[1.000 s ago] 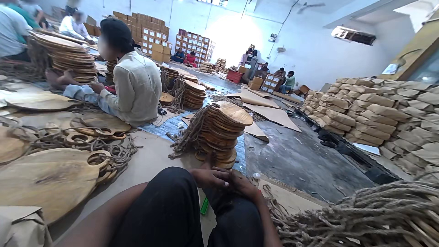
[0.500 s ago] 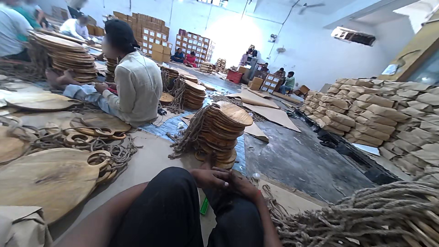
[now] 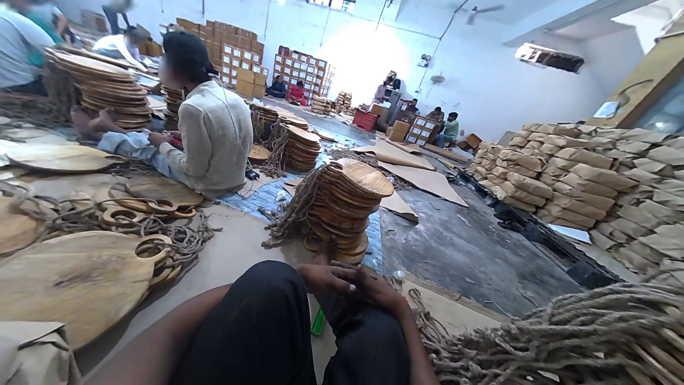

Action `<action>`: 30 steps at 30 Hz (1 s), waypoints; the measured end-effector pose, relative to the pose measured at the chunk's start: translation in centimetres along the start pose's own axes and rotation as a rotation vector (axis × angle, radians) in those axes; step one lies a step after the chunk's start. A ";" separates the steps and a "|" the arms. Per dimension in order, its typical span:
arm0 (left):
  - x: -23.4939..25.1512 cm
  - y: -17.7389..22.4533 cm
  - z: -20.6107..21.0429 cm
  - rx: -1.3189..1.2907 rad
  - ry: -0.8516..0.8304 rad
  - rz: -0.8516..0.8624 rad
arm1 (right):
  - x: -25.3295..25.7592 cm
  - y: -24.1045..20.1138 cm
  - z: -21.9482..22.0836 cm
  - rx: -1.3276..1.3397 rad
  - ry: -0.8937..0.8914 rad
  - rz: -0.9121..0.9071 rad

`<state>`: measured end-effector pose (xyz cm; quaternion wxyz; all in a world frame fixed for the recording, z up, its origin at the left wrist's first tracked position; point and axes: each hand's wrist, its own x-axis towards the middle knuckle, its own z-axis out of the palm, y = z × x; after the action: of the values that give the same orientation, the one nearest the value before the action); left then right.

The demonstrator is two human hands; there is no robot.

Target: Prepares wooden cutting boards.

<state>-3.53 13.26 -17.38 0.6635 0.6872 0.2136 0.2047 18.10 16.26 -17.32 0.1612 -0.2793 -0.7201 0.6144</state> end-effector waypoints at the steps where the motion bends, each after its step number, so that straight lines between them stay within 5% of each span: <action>1: 0.1 -0.1 0.0 0.001 -0.002 0.001 | 0.0 0.0 0.0 -0.003 0.012 0.001; 30: -0.1 0.4 0.2 -0.003 0.010 -0.014 | -0.1 -0.3 0.2 0.023 -0.025 -0.039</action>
<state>-3.51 12.96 -17.03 0.6650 0.6836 0.2216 0.2036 18.02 16.01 -17.02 0.1673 -0.2556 -0.7201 0.6230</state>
